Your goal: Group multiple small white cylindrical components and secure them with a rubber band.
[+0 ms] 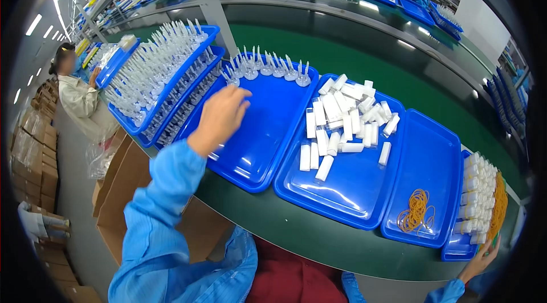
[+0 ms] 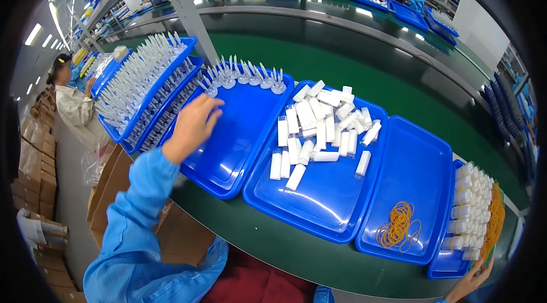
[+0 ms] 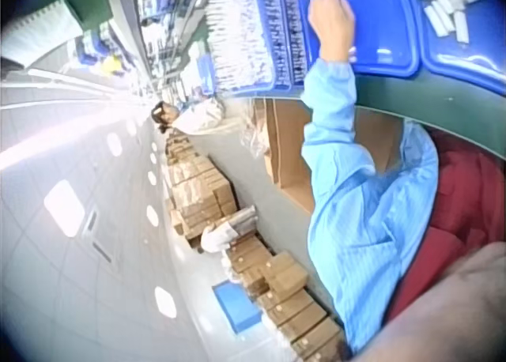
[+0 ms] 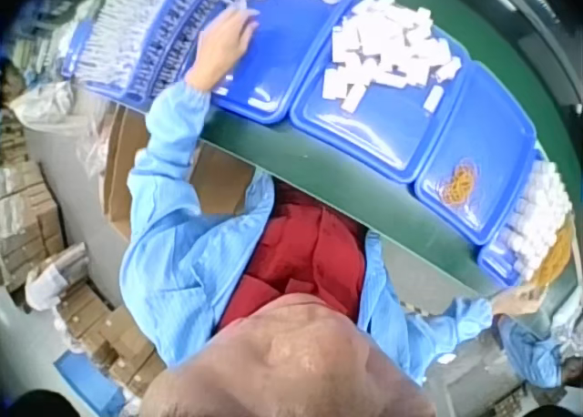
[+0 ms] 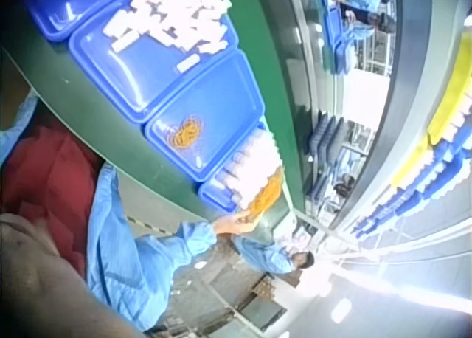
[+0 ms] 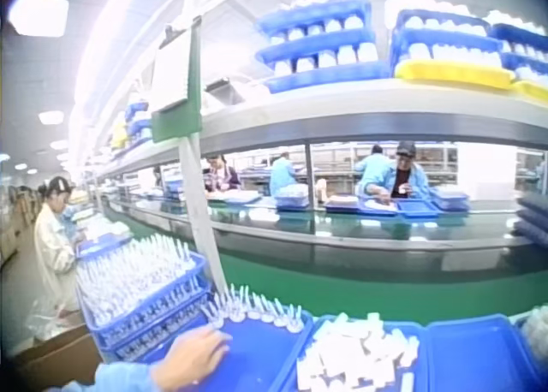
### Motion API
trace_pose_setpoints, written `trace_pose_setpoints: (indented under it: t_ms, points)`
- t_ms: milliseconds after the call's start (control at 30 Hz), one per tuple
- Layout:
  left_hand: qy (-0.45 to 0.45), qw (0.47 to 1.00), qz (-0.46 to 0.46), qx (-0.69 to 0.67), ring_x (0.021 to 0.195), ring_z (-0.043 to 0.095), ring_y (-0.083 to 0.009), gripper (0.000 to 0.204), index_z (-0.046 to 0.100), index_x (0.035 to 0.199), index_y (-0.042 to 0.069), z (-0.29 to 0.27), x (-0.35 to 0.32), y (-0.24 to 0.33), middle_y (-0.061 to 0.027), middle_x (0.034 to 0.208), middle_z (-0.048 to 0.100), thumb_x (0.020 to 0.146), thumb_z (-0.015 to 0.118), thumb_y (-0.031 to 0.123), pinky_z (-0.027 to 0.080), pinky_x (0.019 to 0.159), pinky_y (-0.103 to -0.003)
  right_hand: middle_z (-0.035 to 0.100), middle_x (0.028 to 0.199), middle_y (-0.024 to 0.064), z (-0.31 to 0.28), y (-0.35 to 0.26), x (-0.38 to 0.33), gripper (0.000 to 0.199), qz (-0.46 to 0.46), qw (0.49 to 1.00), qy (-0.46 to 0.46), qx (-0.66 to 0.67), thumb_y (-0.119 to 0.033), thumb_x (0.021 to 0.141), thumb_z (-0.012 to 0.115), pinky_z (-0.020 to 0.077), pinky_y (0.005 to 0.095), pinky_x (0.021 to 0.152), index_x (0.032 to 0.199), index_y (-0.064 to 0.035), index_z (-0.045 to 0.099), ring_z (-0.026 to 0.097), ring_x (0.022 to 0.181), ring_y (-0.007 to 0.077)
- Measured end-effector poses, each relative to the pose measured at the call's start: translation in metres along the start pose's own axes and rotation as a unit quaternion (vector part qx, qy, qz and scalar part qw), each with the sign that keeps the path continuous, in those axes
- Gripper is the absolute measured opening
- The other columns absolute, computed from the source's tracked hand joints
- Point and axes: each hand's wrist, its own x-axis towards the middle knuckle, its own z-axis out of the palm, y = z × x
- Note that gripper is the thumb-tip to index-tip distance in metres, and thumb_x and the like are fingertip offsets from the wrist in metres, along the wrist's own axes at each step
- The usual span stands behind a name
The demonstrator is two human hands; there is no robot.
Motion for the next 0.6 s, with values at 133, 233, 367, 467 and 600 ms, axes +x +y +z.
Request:
trace_pose_setpoints:
  t_ms: [133,233,367,467,600]
  points:
    - [-0.022,0.989,0.03,0.14,0.091,0.064,-0.033,0.019,0.061,0.098,0.004,0.034,0.032,-0.061,-0.0135,0.096,0.059,0.082,0.07,0.009,0.053,0.074,-0.045,0.061,0.133,0.0125,0.03,-0.18,-0.034,0.034,-0.178,0.98,-0.067,0.057,-0.007,0.103,0.054,0.0478,0.0351,0.095,0.135,0.0003,0.057,0.06,0.113,0.0235]
    - [-0.02,0.967,0.045,0.249,0.091,0.063,-0.0321,0.021,0.058,0.095,0.004,0.052,0.046,-0.075,-0.0128,0.096,0.056,0.077,0.066,0.0,0.054,0.073,-0.044,0.067,0.115,0.0115,0.069,-0.272,-0.066,0.031,-0.305,0.93,-0.169,0.119,0.008,0.088,0.063,0.0488,0.0355,0.088,0.117,-0.0016,0.066,0.063,0.104,0.0252]
    - [-0.03,0.982,0.015,0.188,0.088,0.064,-0.033,0.015,0.059,0.095,0.004,0.04,0.033,-0.058,-0.0134,0.093,0.058,0.082,0.063,-0.001,0.053,0.072,-0.044,0.069,0.101,0.0083,0.118,-0.35,-0.097,0.036,-0.449,0.806,-0.328,0.205,0.007,0.073,0.069,0.0493,0.0374,0.078,0.107,-0.0046,0.069,0.062,0.091,0.0266]
    - [-0.049,0.997,0.019,0.051,0.082,0.065,-0.0334,0.012,0.061,0.095,0.004,0.014,0.011,-0.013,-0.014,0.091,0.059,0.084,0.065,0.002,0.052,0.069,-0.043,0.067,0.096,0.0073,0.159,-0.38,-0.107,0.037,-0.493,0.78,-0.34,0.183,0.001,0.071,0.072,0.0483,0.0375,0.075,0.107,-0.0052,0.069,0.062,0.089,0.0256]
    - [-0.063,0.992,-0.007,-0.11,0.077,0.066,-0.0312,0.016,0.065,0.097,0.005,-0.014,-0.026,0.034,-0.0132,0.091,0.062,0.082,0.07,0.0,0.053,0.067,-0.039,0.063,0.093,0.0084,0.21,-0.393,-0.109,0.034,-0.488,0.802,-0.308,0.152,-0.005,0.075,0.074,0.0479,0.0381,0.076,0.108,-0.0054,0.067,0.059,0.088,0.0273]
